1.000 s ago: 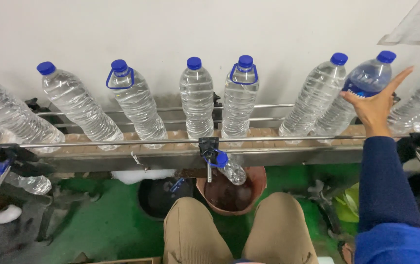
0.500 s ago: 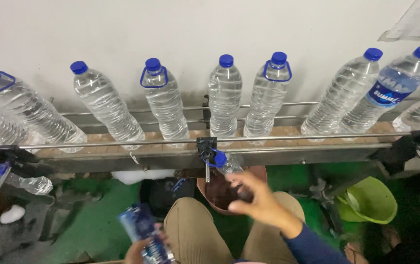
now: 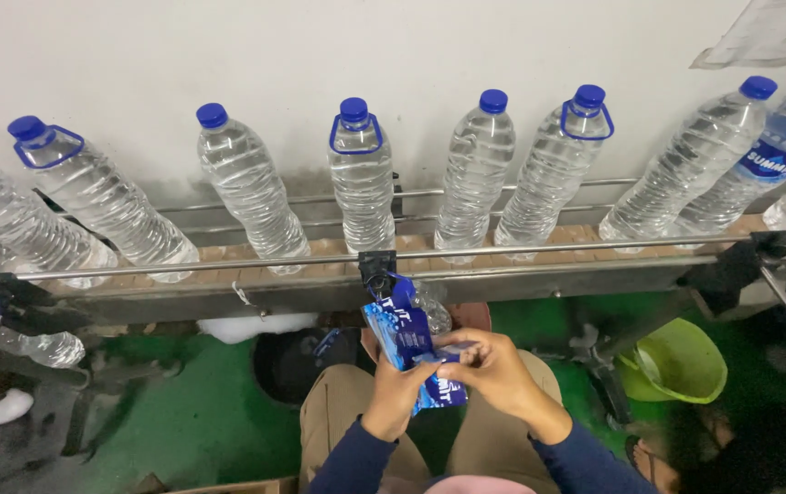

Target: The person sits on the floor and applies blue labels to clear plastic water bottles moving along a conveyor belt. They pick labels from a stack in their left hand and place them onto the bottles with their right hand as the bottles pass by.

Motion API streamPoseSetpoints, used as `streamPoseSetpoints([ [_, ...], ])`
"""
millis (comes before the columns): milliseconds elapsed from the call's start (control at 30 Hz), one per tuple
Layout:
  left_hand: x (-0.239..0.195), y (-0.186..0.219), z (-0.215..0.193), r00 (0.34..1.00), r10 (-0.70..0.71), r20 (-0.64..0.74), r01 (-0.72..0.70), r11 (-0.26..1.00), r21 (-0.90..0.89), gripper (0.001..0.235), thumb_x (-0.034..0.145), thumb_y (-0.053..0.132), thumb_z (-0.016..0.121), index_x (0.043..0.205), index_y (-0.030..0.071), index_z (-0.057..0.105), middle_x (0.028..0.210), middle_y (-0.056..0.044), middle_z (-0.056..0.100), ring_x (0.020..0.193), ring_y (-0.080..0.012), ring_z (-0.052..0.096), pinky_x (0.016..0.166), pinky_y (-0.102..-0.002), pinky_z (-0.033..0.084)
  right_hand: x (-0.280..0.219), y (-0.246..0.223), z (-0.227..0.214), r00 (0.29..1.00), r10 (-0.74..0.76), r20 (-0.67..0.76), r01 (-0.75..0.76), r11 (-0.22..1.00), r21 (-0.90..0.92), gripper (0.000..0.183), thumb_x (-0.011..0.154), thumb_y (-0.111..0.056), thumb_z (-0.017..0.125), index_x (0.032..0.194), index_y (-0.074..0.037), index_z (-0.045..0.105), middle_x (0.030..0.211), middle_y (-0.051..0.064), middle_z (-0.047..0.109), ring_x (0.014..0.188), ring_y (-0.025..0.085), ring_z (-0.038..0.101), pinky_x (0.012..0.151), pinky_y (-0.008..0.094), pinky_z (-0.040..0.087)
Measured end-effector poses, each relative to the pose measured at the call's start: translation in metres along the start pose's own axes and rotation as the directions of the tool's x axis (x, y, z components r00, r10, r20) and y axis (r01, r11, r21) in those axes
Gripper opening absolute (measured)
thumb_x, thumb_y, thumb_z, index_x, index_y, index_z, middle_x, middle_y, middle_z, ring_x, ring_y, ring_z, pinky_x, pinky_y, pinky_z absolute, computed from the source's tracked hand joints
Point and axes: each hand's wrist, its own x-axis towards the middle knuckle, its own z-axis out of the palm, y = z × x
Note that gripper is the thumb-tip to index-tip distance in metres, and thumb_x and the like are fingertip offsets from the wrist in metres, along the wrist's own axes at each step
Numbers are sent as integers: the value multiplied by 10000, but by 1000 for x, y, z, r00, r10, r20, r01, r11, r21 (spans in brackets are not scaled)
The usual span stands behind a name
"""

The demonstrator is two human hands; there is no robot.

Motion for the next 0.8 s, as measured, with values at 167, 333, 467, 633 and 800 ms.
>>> streamPoseSetpoints([
  [167,4,15,-15,999,38,4,-38,998,-50,613,651,252,753,1190,108,502,1129,-93,631,1059,-247,598,925,-427,487,11,-11,3,976,-202,76,212,964,-160,344,691,-10,733,990,-121,605,932,43,655,821,137,645,696,244,539],
  [333,5,38,-25,946,133,-295,-121,991,60,637,697,246,694,1266,155,421,1173,-57,428,1164,-206,449,1030,-398,360,30,-9,14,918,-383,-107,347,903,-254,241,684,74,662,827,-107,731,842,75,700,771,183,673,695,285,560],
  [467,8,49,-38,968,-10,-252,5,1000,-18,264,753,163,645,1003,131,566,1013,-49,626,1025,-222,576,961,-390,419,42,-40,19,772,-553,314,419,814,403,253,767,-178,701,606,-7,606,648,104,606,609,238,497,740,425,400],
  [633,0,42,-60,875,-296,383,438,819,-370,373,880,265,445,1136,11,541,773,-100,543,669,-206,561,701,-377,514,106,-94,-33,697,-454,-555,422,886,-195,461,891,-310,632,520,-231,371,525,-103,365,512,45,332,691,247,355],
  [800,-13,53,-89,836,-344,428,514,764,-390,360,797,209,460,1064,-19,535,806,-144,546,729,-263,576,720,-430,525,162,-177,-86,810,-436,-393,-173,464,-869,242,927,-282,704,890,-42,708,913,123,636,744,241,549,613,381,398],
])
